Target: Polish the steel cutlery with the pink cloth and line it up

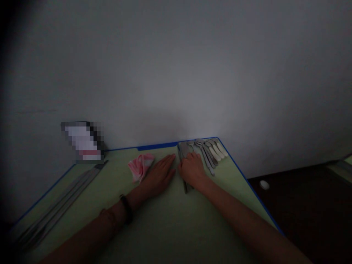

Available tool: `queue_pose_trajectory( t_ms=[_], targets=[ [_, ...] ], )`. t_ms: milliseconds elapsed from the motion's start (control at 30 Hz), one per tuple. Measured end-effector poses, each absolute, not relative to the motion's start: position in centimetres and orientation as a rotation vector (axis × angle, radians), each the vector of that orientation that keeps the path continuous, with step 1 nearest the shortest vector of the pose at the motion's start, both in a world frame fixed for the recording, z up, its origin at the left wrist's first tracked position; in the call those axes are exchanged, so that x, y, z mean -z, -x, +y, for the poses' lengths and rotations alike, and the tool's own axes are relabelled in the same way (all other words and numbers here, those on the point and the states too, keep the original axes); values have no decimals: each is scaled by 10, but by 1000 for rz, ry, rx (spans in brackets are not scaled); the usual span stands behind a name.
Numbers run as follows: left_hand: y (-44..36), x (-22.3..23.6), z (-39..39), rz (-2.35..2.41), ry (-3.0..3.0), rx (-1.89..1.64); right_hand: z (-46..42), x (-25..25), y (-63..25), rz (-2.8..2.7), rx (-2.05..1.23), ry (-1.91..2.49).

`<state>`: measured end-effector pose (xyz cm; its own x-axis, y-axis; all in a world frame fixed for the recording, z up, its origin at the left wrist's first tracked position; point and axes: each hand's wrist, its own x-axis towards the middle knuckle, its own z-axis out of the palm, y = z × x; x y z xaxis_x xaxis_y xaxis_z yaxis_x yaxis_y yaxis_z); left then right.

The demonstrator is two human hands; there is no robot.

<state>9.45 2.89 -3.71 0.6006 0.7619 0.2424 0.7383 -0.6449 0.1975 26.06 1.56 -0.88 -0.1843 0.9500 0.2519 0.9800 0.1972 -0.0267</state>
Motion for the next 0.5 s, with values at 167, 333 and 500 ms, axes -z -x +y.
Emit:
queue_pose_trajectory(
  t_ms=[167,333,500],
  targets=[
    [-102,33,43,1305,-2773,-389,19,12,-263,-2265,291,1828],
    [-105,34,48,1305,-2811,-354,21,13,-266,-2295,301,1806],
    [-104,34,47,1304,-2824,-335,17,11,-275,-2259,260,1781]
  ],
)
